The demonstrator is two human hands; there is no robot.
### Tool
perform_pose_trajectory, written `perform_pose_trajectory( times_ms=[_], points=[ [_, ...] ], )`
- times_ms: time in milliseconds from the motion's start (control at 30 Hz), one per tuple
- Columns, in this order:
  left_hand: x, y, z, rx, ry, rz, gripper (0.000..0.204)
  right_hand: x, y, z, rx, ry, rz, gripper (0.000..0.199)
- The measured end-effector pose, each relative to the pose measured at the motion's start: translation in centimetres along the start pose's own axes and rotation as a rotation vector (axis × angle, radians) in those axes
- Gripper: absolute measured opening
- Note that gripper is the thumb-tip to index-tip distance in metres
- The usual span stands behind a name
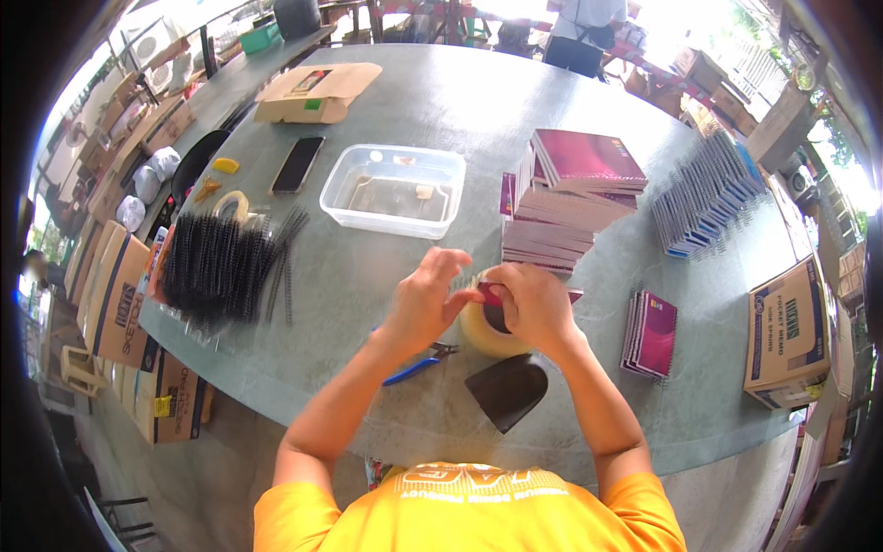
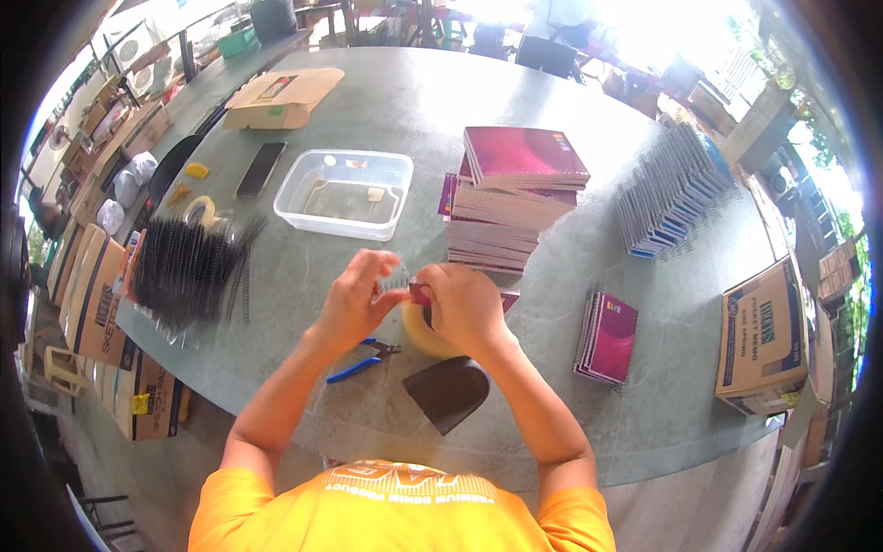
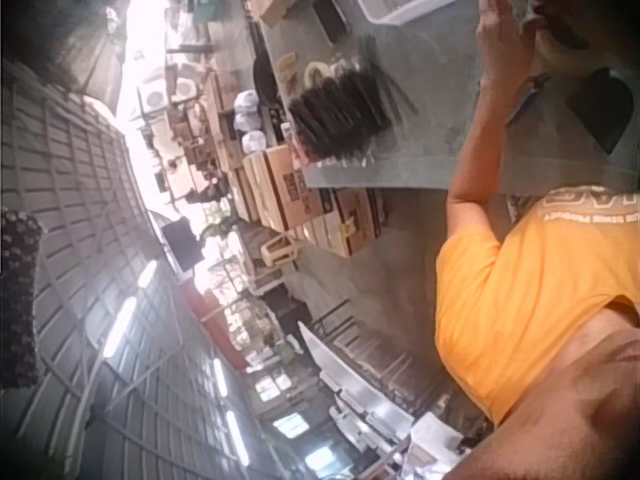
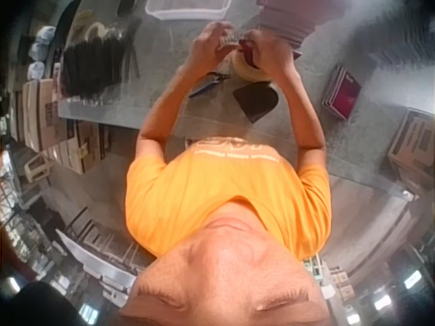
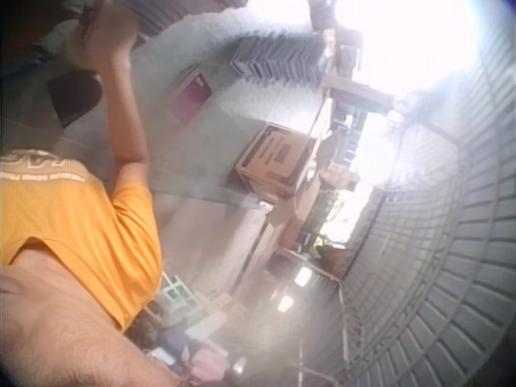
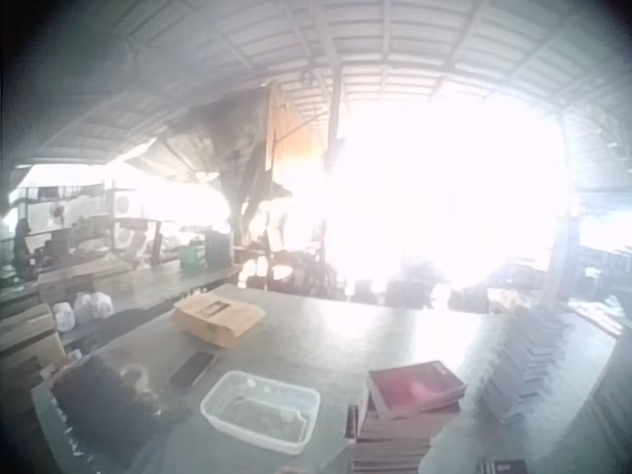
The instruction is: The person assembles notebooks by picking up a metal spiral from a pile, sliding it through the pre-punched holes of a notebook cover and pages, and then placing the finished notebook onto a stack.
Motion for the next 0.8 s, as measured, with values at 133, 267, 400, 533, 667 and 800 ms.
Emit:
perform_pose_trajectory(
  times_ms=[133,267,400,533,667,800],
  points=[
    [0.5,-0.1,-1.9,-0.098,-0.341,-0.205,0.014,0.1,-0.5,0.5,-0.026,0.004,-0.092,0.010],
    [0.6,-1.7,-2.2,0.003,-0.393,-0.296,0.019,0.4,-0.9,0.8,0.048,0.162,-0.046,0.016],
    [1.0,0.1,-2.7,0.124,-0.183,-0.080,0.015,-0.1,-0.6,0.5,0.028,0.069,0.079,0.015],
    [1.1,-0.2,-2.3,0.012,-0.116,-0.100,0.012,0.0,-0.9,0.4,0.084,0.128,0.024,0.013],
    [-1.1,2.8,-0.6,0.505,0.015,0.305,0.022,-0.2,-0.1,1.0,0.145,0.064,0.051,0.013],
    [-8.5,3.8,6.3,0.329,-0.587,-0.073,0.049,-0.2,0.1,0.7,0.079,0.214,0.007,0.018]
  ],
)
Point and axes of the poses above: each hand's wrist, its own x-axis towards the middle knuckle, its own z-axis out of the palm, y = z × x, the point moved 3 cm from there along x, towards the middle knuckle, and after that the axes turned 8 degrees about -z, right-handed, at the moved point
